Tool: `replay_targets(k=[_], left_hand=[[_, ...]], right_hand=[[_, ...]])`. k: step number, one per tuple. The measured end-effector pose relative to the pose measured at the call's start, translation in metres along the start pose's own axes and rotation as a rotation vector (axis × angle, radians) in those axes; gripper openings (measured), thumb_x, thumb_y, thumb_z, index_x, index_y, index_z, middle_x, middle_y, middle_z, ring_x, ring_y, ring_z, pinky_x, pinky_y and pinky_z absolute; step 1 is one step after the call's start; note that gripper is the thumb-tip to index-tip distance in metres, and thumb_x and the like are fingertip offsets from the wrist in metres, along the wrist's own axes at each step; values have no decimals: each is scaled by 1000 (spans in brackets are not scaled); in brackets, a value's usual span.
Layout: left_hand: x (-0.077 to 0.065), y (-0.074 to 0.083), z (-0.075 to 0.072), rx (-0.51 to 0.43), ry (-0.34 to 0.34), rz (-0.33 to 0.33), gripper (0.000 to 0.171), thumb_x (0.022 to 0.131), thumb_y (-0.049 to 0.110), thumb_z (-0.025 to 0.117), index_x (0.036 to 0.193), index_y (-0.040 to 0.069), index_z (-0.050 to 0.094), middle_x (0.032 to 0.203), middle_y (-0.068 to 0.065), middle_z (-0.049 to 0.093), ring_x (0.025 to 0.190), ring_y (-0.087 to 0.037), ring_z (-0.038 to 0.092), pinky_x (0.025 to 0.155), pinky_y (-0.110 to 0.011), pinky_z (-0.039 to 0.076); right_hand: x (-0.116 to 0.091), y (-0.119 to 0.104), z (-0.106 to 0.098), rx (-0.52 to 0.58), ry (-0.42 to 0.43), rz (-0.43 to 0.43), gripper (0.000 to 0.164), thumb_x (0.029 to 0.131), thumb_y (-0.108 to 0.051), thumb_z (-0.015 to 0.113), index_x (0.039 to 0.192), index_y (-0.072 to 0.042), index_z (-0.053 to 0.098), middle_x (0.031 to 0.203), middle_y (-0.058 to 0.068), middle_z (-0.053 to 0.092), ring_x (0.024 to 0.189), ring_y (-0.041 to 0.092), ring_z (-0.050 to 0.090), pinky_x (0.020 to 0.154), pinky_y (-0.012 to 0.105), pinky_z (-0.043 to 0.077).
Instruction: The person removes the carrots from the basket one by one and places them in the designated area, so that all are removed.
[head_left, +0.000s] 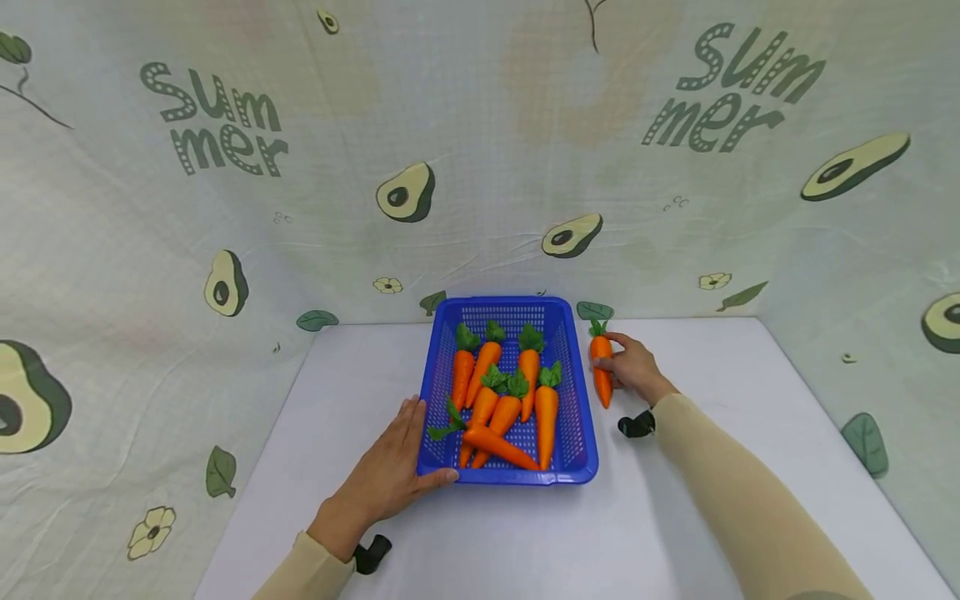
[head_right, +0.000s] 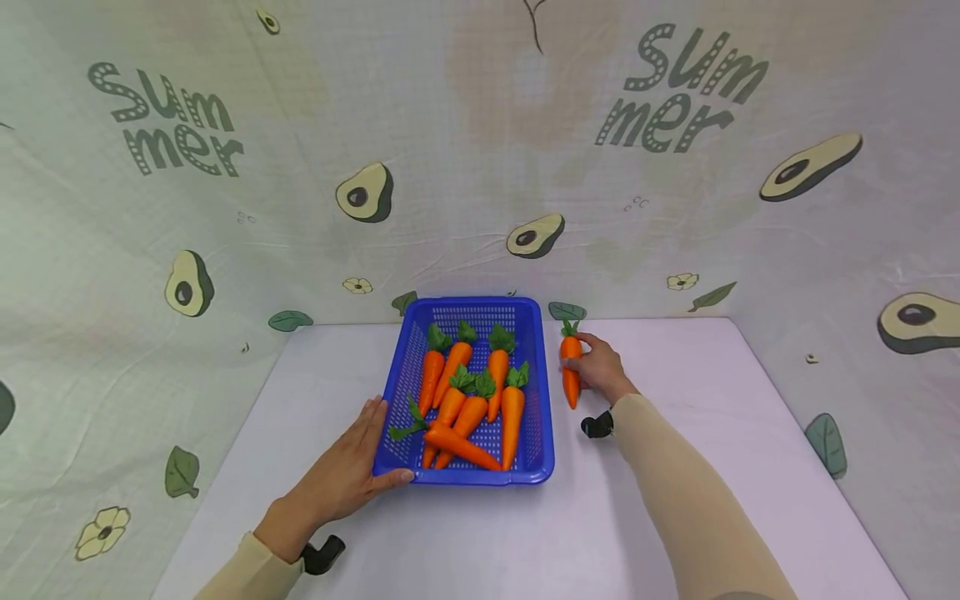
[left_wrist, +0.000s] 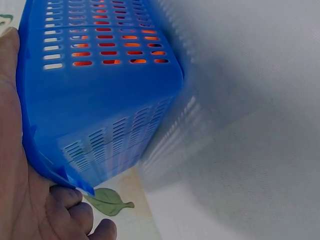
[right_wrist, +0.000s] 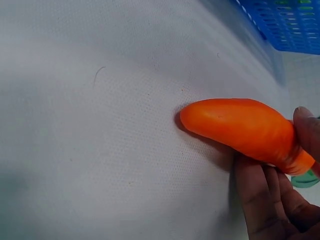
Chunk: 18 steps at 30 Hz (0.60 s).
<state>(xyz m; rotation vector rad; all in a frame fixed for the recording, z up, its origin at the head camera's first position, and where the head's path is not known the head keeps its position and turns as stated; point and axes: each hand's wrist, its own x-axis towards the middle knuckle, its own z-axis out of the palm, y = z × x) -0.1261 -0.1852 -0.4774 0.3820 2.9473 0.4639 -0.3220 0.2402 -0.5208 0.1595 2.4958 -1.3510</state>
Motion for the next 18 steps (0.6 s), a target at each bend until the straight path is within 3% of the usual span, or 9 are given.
replay_targets(k=[10,18], left_hand=[[0,0,1,22,23,23,125,88,86,54,169,2,10,177,-21,11,163,-39,17,127,-54,30],[0,-1,2,22,22,30,125,88,86,53,169,1,10,177,-21,11,163,-39,17,127,-54,30]], right_hand=[[-3,1,-1,-4,0,0,76,104,-25,67,167,-10,27,143,32,55,99,29,68,81,34,65],[-6,2,-5,19,7,-17,76,103,-22,67,167,-8,27,144,33,54,92,24,70,83,36,65]])
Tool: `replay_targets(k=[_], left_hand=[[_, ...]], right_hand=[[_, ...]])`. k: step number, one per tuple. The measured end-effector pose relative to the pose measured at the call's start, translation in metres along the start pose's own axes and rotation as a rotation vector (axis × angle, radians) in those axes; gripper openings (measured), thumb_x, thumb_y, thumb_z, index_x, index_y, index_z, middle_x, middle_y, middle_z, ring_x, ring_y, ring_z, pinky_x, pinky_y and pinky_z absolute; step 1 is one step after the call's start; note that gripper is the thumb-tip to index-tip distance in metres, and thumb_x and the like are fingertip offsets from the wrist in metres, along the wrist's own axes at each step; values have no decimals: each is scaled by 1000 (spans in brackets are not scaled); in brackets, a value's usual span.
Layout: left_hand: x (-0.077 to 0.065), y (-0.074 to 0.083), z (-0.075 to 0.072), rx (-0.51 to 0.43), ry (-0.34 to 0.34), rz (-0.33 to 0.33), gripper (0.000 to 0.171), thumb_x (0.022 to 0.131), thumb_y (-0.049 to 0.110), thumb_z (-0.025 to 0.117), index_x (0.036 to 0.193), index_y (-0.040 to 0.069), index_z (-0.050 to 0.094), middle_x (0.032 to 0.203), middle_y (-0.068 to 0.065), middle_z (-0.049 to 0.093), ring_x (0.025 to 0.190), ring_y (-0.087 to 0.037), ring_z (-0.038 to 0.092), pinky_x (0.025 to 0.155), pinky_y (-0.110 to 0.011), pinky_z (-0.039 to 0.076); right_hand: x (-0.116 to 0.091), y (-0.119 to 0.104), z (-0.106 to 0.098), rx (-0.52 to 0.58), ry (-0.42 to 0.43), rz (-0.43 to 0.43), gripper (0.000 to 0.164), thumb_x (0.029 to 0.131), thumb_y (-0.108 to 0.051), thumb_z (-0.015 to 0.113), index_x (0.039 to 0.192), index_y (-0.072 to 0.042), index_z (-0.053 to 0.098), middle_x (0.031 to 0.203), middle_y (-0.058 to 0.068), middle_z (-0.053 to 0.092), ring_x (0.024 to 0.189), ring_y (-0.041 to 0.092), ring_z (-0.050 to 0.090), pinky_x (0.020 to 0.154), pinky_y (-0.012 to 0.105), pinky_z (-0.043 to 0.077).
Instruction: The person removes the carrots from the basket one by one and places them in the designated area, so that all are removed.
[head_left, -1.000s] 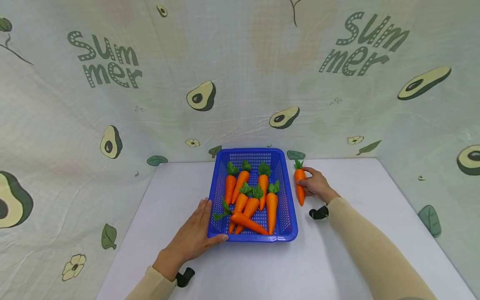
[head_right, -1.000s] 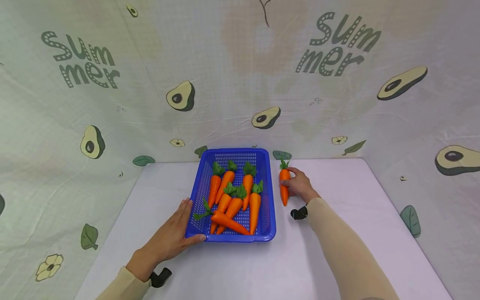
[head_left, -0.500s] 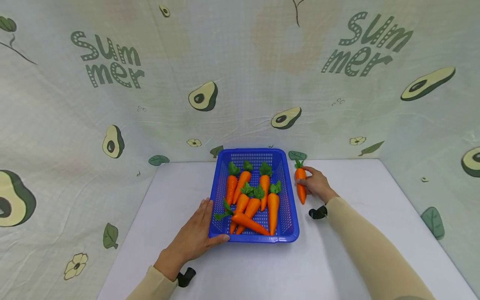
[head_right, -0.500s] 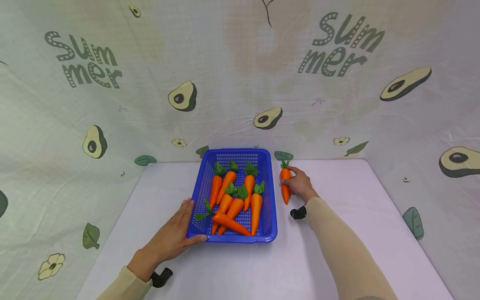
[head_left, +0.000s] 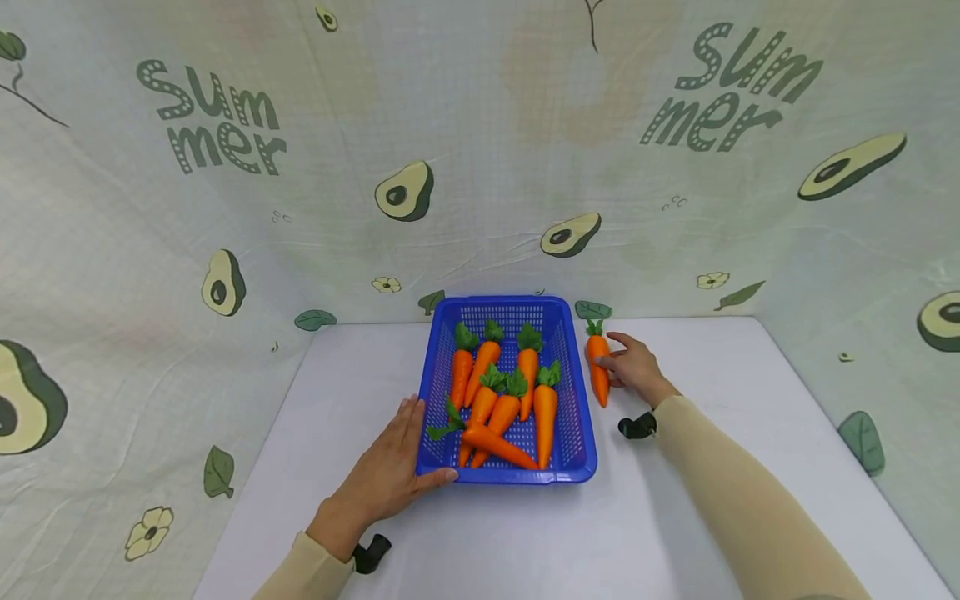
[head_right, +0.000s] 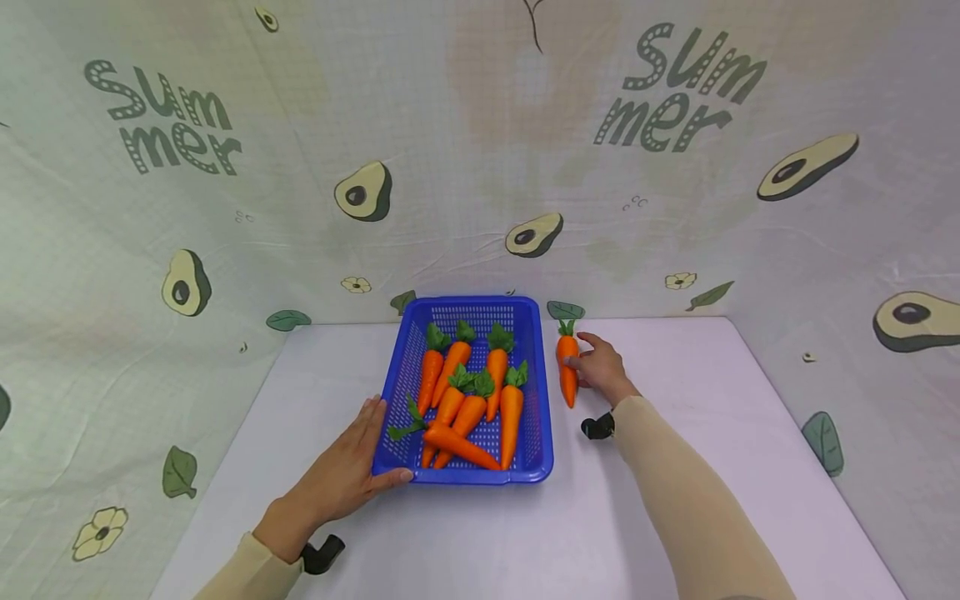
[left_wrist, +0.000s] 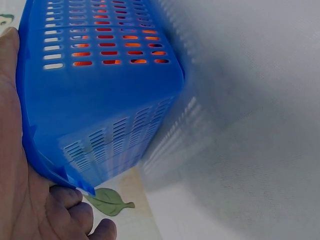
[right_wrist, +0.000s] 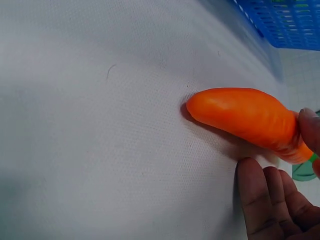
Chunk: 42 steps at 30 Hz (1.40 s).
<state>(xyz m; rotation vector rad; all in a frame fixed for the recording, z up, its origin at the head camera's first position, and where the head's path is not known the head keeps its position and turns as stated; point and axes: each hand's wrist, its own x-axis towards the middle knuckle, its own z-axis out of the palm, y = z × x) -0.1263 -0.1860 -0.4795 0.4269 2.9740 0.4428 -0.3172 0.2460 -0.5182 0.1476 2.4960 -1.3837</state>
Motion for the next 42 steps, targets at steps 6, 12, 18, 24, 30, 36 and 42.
replay_targets(k=[6,12,18,24,30,36,42], left_hand=[[0,0,-1,-7,-16,-4,127,87,88,51,169,2,7,177,-20,9,163,-39,15,127,-54,29],[1,-2,-2,-27,-18,8,127,88,88,50,168,1,6,177,-20,7,164,-39,13,128,-54,26],[0,-2,-2,-16,-17,7,127,88,88,50,168,-1,6,177,-21,6,164,-40,12,129,-55,25],[1,-2,-3,-6,-13,10,128,87,89,50,168,-1,8,176,-22,8,163,-40,12,129,-55,24],[1,-1,-4,-11,-13,15,128,88,88,52,168,-2,9,176,-23,9,163,-40,13,129,-55,24],[2,-1,-5,-12,-14,12,129,87,90,50,168,-2,10,176,-23,9,163,-40,13,129,-55,24],[2,-1,-5,-22,-9,17,129,87,89,51,167,-3,10,176,-23,9,163,-41,14,128,-55,26]], right_hand=[[-2,0,-1,3,9,7,77,104,-23,65,168,-8,24,145,33,53,99,31,68,84,36,66],[-6,-3,-2,-11,49,16,83,103,-28,65,167,-4,19,145,32,54,109,37,67,89,39,65],[-14,-12,-5,18,87,0,84,104,-28,64,167,-1,16,147,33,53,122,43,65,96,44,62],[-24,-28,-9,33,116,-46,80,104,-27,63,167,-2,20,147,32,53,128,46,63,98,49,60],[-47,-60,-7,60,119,-125,75,105,-27,63,166,-4,25,148,30,53,129,47,62,100,53,58],[-80,-104,9,105,47,-259,69,105,-27,67,162,-4,36,143,29,59,122,45,67,97,52,61],[-105,-129,33,73,-47,-354,66,102,-21,71,159,-6,43,138,26,63,121,41,68,93,48,64]])
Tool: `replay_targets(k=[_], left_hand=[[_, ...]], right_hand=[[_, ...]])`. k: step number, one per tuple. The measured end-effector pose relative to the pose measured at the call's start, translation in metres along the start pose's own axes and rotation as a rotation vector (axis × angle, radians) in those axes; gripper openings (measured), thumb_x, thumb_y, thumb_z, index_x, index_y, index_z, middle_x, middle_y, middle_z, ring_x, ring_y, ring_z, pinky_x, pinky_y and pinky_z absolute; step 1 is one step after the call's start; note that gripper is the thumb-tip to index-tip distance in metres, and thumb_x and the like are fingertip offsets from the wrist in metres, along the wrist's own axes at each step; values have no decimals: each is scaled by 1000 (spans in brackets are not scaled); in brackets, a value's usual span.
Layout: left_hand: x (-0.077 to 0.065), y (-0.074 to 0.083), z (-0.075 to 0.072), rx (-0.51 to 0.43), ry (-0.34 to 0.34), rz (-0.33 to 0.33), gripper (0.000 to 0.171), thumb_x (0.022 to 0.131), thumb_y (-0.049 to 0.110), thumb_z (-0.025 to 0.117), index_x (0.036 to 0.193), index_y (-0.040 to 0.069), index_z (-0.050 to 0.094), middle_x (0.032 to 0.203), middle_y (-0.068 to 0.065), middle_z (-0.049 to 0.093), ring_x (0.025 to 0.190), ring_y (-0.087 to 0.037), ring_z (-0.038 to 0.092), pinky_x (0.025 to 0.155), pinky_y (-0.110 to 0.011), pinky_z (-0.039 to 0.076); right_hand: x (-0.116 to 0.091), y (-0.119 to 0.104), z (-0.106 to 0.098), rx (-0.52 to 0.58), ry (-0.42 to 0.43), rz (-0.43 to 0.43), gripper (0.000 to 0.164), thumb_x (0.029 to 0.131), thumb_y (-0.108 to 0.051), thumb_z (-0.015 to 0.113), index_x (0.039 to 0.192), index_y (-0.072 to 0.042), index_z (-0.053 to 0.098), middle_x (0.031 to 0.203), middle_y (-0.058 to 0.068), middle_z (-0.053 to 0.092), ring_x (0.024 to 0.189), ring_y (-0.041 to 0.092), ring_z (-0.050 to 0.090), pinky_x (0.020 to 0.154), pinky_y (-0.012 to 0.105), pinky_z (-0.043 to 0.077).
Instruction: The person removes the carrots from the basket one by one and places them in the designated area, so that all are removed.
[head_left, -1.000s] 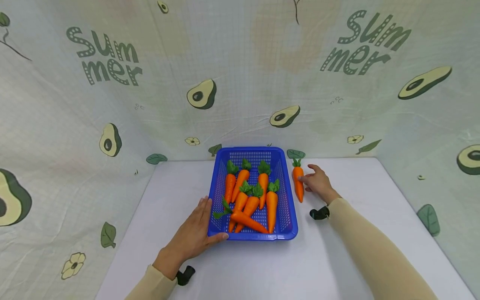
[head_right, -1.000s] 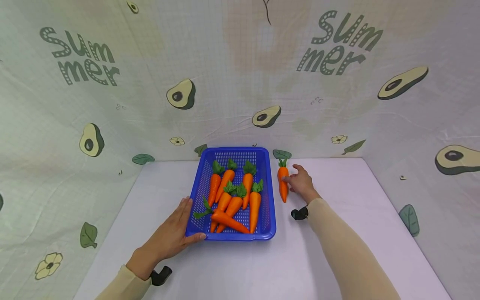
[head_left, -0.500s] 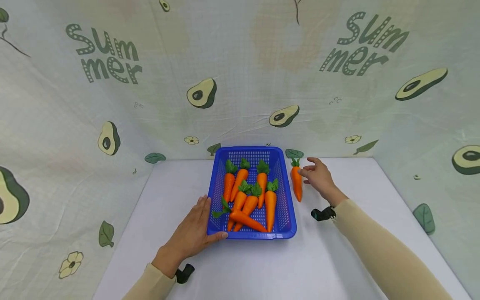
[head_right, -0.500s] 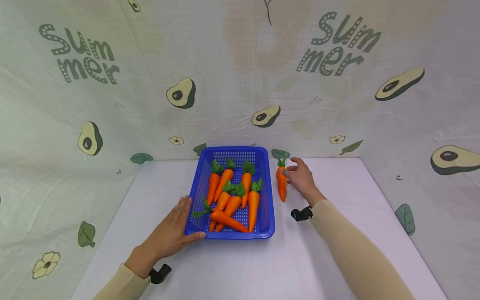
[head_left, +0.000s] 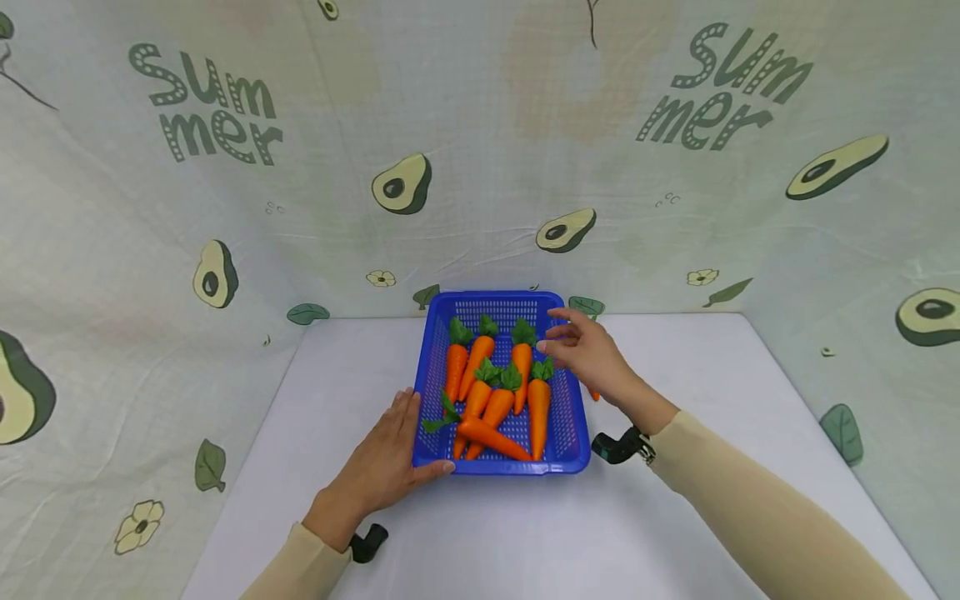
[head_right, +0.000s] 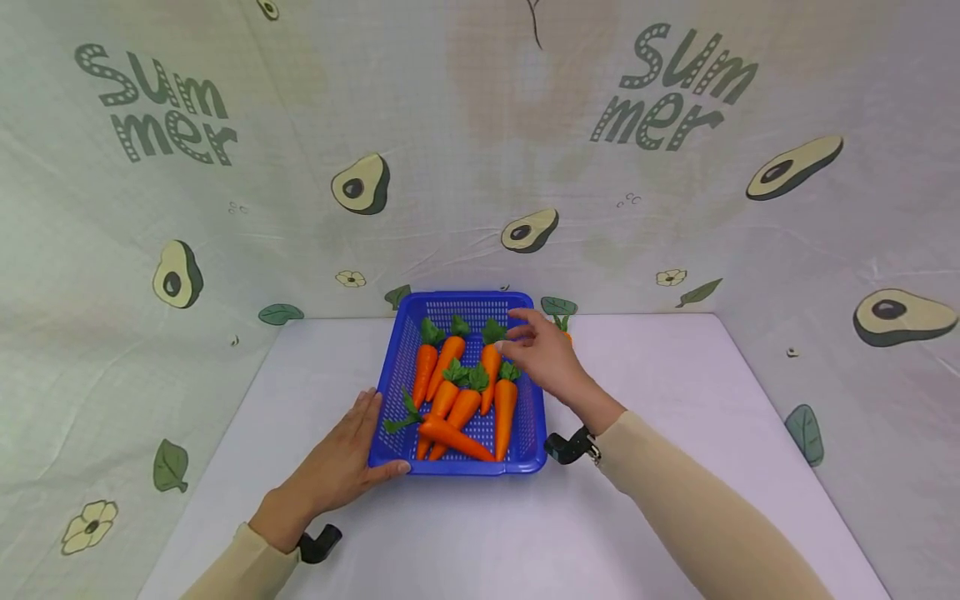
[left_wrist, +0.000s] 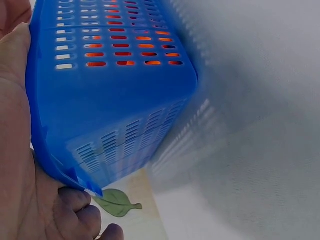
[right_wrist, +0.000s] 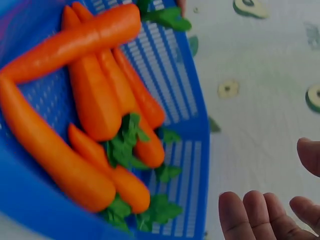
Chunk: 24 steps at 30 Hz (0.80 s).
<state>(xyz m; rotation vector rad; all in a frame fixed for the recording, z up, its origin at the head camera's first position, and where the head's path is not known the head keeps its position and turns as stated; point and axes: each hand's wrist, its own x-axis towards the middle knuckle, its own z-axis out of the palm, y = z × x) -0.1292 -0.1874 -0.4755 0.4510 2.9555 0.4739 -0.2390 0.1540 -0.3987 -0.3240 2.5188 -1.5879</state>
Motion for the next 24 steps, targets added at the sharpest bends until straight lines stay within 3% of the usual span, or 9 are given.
replay_targets(k=[12,19,24], left_hand=[[0,1,0,-14,-13,-11,128,87,87,54,168,-1,8,177,-21,7,164,-40,12,128,-55,27],[0,2,0,-20,-13,-13,128,87,86,55,168,-1,8,177,-22,8,163,-41,13,127,-56,28],[-1,1,0,-16,-7,-7,128,87,88,53,168,-1,7,176,-22,8,163,-41,13,127,-56,29]], right_hand=[[-13,-6,51,-88,-112,-67,65,97,-23,78,155,-15,51,137,16,67,119,30,69,98,47,61],[-14,6,69,-103,-148,-87,64,97,-21,78,155,-15,52,133,13,68,117,29,70,92,42,63],[-15,13,77,-109,-176,-62,63,97,-20,78,154,-16,53,136,16,67,119,32,68,96,46,61]])
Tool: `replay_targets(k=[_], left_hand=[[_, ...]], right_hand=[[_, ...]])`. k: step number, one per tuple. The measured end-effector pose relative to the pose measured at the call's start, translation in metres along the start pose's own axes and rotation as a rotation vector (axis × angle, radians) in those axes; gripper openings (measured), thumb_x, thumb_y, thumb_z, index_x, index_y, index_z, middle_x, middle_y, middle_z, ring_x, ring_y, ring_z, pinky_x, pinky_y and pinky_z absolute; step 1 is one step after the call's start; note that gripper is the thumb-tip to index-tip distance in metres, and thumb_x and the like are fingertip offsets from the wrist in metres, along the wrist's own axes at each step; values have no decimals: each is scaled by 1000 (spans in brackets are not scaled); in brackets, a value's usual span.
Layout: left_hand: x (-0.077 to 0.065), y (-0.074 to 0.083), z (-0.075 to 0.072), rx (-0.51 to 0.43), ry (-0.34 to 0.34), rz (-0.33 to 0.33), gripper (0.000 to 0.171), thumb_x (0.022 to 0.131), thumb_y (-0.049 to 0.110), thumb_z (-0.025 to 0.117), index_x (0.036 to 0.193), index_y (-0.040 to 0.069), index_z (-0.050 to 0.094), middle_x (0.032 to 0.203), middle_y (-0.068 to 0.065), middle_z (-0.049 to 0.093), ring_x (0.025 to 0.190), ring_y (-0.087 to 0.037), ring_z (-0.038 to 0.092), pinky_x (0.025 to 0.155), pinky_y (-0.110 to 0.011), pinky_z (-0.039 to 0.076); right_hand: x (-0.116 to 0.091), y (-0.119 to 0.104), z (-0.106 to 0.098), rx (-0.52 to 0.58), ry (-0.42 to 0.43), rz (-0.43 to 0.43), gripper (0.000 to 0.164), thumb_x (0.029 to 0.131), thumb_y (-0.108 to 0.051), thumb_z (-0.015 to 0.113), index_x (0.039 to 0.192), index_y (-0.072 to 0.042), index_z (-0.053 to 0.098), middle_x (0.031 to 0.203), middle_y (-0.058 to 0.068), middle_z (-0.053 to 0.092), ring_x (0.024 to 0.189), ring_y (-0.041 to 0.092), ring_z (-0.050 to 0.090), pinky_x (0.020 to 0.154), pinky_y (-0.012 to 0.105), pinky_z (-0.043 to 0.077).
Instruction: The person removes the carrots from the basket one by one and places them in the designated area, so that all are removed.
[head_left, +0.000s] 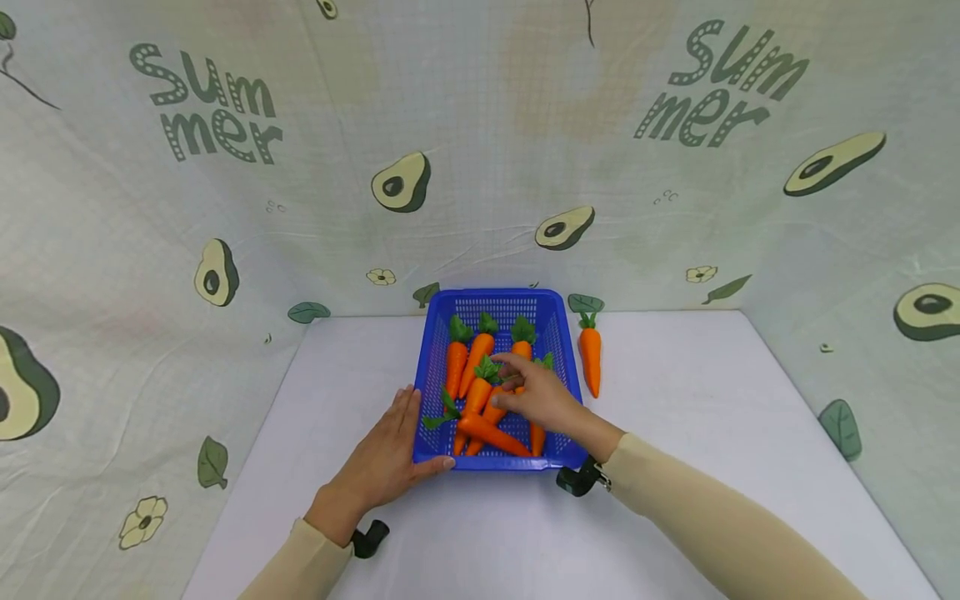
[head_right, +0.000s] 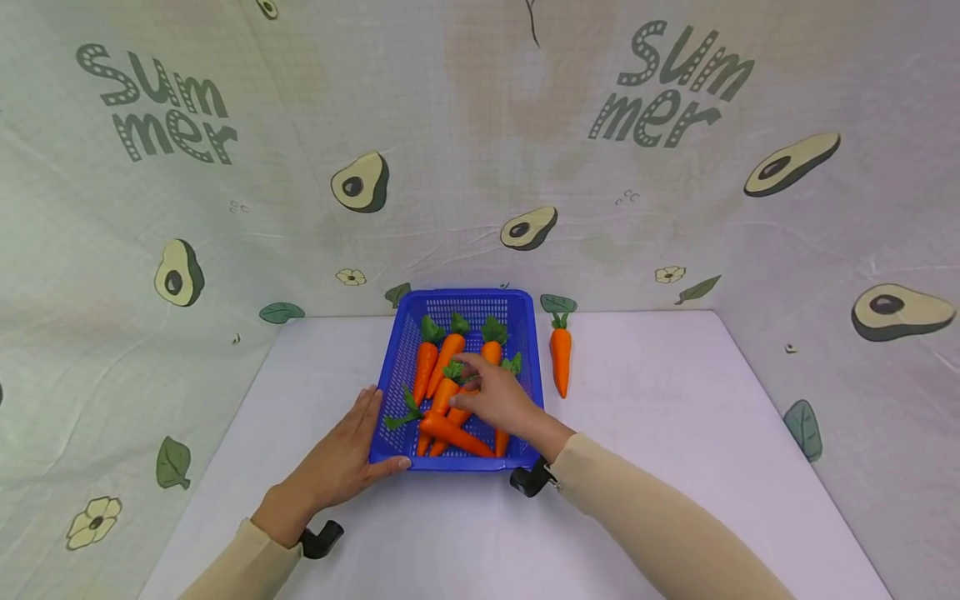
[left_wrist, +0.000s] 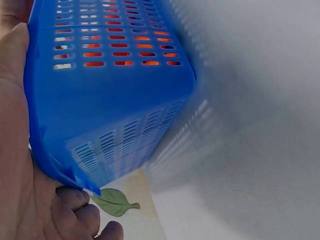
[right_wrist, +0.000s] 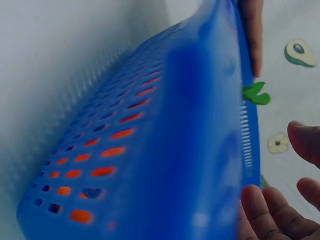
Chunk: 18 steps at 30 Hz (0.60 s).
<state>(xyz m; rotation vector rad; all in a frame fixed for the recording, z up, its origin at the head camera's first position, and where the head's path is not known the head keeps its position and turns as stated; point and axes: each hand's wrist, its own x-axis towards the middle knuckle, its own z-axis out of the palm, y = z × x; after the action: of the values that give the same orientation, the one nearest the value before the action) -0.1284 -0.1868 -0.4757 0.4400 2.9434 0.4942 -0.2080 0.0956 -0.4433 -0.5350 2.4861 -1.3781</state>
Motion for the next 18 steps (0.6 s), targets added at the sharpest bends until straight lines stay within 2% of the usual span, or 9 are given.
replay_targets(k=[11,18], left_hand=[[1,1,0,-8,-8,-3,130,86,90,51,168,0,7,177,-21,6,163,-40,12,127,-56,29],[1,1,1,-18,7,4,131,86,92,49,168,-1,8,176,-22,7,163,-40,13,127,-55,30]], right_hand=[[-3,12,19,-65,-146,0,69,97,-16,78,159,-14,47,143,19,63,124,36,67,101,53,59],[-1,16,28,-121,-196,-44,72,96,-16,79,159,-9,45,136,19,67,118,34,67,102,53,58]])
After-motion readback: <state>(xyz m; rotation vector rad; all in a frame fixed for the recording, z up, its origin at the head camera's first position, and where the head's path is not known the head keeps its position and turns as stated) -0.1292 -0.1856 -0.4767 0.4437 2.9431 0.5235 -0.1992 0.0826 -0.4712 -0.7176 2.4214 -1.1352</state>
